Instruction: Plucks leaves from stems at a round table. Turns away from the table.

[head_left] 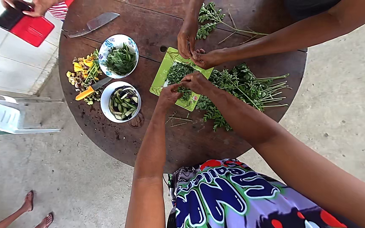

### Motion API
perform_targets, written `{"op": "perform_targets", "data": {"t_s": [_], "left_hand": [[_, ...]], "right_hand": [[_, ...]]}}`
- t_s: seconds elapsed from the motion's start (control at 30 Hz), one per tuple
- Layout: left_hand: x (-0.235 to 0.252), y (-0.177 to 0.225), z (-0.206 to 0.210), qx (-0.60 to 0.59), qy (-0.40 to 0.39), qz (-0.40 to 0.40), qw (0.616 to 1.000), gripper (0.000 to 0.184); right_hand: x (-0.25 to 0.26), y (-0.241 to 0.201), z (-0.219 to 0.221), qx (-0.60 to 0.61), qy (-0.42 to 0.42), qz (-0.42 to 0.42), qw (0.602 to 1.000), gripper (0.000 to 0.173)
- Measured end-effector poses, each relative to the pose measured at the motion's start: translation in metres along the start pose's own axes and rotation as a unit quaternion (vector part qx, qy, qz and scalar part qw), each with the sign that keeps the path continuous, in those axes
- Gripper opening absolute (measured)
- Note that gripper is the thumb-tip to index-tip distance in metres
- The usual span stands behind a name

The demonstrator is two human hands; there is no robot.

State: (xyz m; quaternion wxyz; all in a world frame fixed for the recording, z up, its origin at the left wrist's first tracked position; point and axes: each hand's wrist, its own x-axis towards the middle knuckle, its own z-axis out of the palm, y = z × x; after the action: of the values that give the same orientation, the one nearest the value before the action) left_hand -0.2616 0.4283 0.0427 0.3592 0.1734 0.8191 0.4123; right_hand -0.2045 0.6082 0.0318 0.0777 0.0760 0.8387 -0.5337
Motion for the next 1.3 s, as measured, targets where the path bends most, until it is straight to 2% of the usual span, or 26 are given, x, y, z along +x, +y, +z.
{"op": "perform_targets", "data": {"t_s": [0.1, 0.27, 0.37, 0.43, 0.53, 0.6, 0.67, 0.73, 0.77, 0.8, 0.87, 0.97, 1.03, 1.1, 1.17, 1.3], "left_hand": [[0.000, 0.000, 0.007, 0.019, 0.038, 0.013, 0.999, 0.025], [-0.009, 0.003, 0.005, 0.052, 0.055, -0.003, 0.997, 0.025], [-0.010, 0.000, 0.002, 0.131, 0.089, -0.047, 0.986, 0.035], [-0.009, -0.003, 0.000, 0.168, 0.086, -0.061, 0.980, 0.034], [-0.012, -0.012, -0.001, 0.174, 0.086, -0.056, 0.979, 0.034], [-0.020, -0.013, 0.000, 0.180, 0.107, -0.068, 0.975, 0.037], [-0.031, -0.012, 0.000, 0.197, 0.113, -0.077, 0.971, 0.038], [-0.040, -0.021, -0.001, 0.201, 0.104, -0.070, 0.972, 0.030], [-0.044, -0.027, 0.000, 0.206, 0.100, -0.064, 0.971, 0.037], [-0.048, -0.033, 0.004, 0.215, 0.095, -0.058, 0.970, 0.041], [-0.058, -0.048, 0.020, 0.235, 0.073, -0.043, 0.968, 0.037], [-0.076, -0.072, 0.054, 0.255, 0.023, -0.030, 0.966, 0.040], [-0.089, -0.085, 0.075, 0.278, 0.002, -0.035, 0.960, 0.044], [-0.101, -0.092, 0.090, 0.303, 0.005, -0.039, 0.952, 0.044], [-0.111, -0.096, 0.097, 0.305, 0.012, -0.048, 0.951, 0.041], [-0.116, -0.081, 0.087, 0.272, 0.043, -0.054, 0.960, 0.037]], "right_hand": [[-0.003, -0.003, 0.002, -0.002, 0.006, -0.009, 1.000, 0.022], [-0.015, -0.010, -0.004, 0.014, 0.030, 0.002, 0.999, 0.022], [-0.028, -0.009, -0.001, 0.042, 0.045, 0.015, 0.998, 0.022], [-0.044, -0.011, 0.011, 0.042, 0.022, 0.017, 0.999, 0.023], [-0.066, 0.011, 0.044, -0.022, -0.035, -0.024, 0.999, 0.019], [-0.074, 0.023, 0.055, -0.064, -0.124, -0.009, 0.990, 0.035], [-0.084, 0.032, 0.057, -0.058, -0.133, 0.003, 0.989, 0.041], [-0.099, 0.032, 0.049, -0.035, -0.102, 0.028, 0.994, 0.033], [-0.109, 0.033, 0.043, -0.021, -0.080, 0.043, 0.996, 0.030], [-0.120, 0.039, 0.037, -0.011, -0.047, 0.050, 0.998, 0.030], [-0.148, 0.056, 0.020, -0.019, 0.050, 0.059, 0.997, 0.032], [-0.195, 0.097, -0.014, -0.082, 0.223, 0.093, 0.967, 0.028], [-0.222, 0.129, -0.040, -0.117, 0.287, 0.152, 0.939, 0.028], [-0.241, 0.150, -0.062, -0.128, 0.276, 0.220, 0.927, 0.028], [-0.255, 0.169, -0.069, -0.140, 0.218, 0.268, 0.928, 0.031], [-0.268, 0.173, -0.072, -0.148, 0.227, 0.251, 0.929, 0.027]]}}
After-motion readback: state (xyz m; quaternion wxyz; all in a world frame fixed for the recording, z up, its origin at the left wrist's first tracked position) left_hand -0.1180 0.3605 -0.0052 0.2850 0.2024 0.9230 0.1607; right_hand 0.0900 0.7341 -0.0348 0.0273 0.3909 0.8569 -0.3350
